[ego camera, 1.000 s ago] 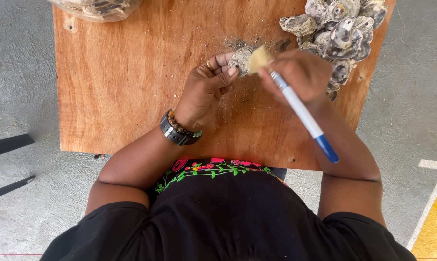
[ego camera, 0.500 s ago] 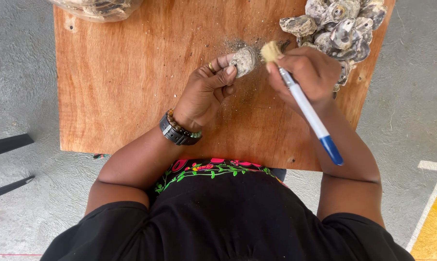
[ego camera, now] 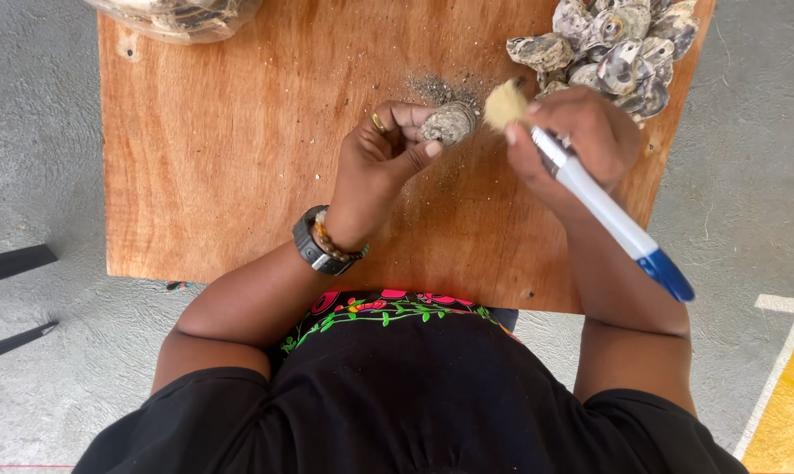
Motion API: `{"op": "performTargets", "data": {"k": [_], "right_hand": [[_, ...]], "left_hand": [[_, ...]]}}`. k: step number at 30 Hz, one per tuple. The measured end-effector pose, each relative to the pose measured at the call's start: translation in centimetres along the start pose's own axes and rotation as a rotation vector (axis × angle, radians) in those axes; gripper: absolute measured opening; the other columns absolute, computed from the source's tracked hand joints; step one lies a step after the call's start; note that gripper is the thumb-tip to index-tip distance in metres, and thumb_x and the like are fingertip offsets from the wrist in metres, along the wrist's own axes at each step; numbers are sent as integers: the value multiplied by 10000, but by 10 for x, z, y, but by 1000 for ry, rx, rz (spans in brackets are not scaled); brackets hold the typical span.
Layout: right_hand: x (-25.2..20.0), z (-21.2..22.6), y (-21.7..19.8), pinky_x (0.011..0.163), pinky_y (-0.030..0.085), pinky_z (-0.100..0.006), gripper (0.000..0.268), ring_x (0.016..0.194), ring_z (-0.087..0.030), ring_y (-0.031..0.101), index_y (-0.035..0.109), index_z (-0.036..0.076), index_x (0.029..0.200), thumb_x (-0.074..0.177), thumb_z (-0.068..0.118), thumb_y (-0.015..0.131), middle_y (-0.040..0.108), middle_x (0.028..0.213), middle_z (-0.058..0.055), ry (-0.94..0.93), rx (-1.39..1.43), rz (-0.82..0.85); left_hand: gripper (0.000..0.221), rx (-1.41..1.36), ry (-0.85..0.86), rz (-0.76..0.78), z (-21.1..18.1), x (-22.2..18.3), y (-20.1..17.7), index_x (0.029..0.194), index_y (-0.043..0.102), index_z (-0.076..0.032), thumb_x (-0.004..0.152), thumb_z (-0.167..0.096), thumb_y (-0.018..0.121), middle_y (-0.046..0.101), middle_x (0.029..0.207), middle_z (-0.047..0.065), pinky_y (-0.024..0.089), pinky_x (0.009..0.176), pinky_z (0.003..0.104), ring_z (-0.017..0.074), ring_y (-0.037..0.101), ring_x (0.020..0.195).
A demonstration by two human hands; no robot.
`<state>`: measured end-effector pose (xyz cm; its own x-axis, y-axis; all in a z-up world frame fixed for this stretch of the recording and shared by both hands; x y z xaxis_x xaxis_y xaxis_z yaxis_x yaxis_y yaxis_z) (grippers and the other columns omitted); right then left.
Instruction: Cleaning and brushing sand or debris off oyster shells using a small brush.
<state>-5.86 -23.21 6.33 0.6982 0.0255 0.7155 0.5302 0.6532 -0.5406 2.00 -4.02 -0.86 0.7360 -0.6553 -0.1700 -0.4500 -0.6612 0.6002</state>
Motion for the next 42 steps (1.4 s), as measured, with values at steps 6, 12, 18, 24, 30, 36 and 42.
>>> {"op": "performTargets", "data": {"k": [6,12,18,24,30,36,42], "right_hand": [[23,36,16,458,510,-291,221,592,-174,649,606,18,927,903,49,823,643,726,-102,-246,34,114],[-4,-2,7,519,567,-255,192,706,-174,699,624,27,997,1029,-21,807,672,828,-118,13,-45,-2],[34,50,22,498,529,-343,220,634,-247,679,614,37,929,911,78,829,667,761,-119,-264,-44,221],[5,-2,24,512,549,-310,237,644,-189,687,604,41,922,1022,29,819,646,745,-73,-170,-324,60],[-6,27,52,484,529,-322,134,590,-178,662,680,111,851,978,145,709,680,733,-48,82,232,363],[-7,57,61,697,596,-347,141,829,-218,695,662,106,938,903,208,753,679,940,-49,-466,-79,416],[-16,41,58,649,568,-347,184,780,-216,664,651,104,977,917,228,772,651,908,-37,-430,-157,404]], "left_hand": [[272,373,297,49,-9,-9,9,1216,682,-43,969,51,744,689,1147,9,530,856,223,59,603,951],[310,386,229,25,-8,-8,8,1239,695,-40,953,62,754,647,1076,-2,525,822,213,50,562,899],[224,413,257,60,-10,-4,11,1167,678,-32,973,78,702,706,1116,5,557,873,227,55,640,962],[198,384,276,46,-21,5,-1,1160,670,-40,988,53,695,742,1130,15,609,856,239,70,696,985],[224,700,565,-59,-72,4,28,1198,668,-45,1002,36,738,730,1112,30,542,743,270,106,640,862],[242,1211,917,159,-67,50,90,1128,691,-43,903,30,742,678,1062,114,558,793,400,301,667,934],[135,1686,631,280,19,152,105,1087,712,-53,955,-78,701,696,1003,162,538,783,452,342,660,917]]}}
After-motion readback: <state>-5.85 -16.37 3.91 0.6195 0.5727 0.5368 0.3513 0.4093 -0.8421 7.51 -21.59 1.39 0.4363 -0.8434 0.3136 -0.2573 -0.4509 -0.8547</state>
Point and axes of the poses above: each hand's wrist, its own x-axis towards the middle knuckle, its own y-axis out of the palm, z = x × y, the point moved 5 cm from there along x, towards the middle knuckle
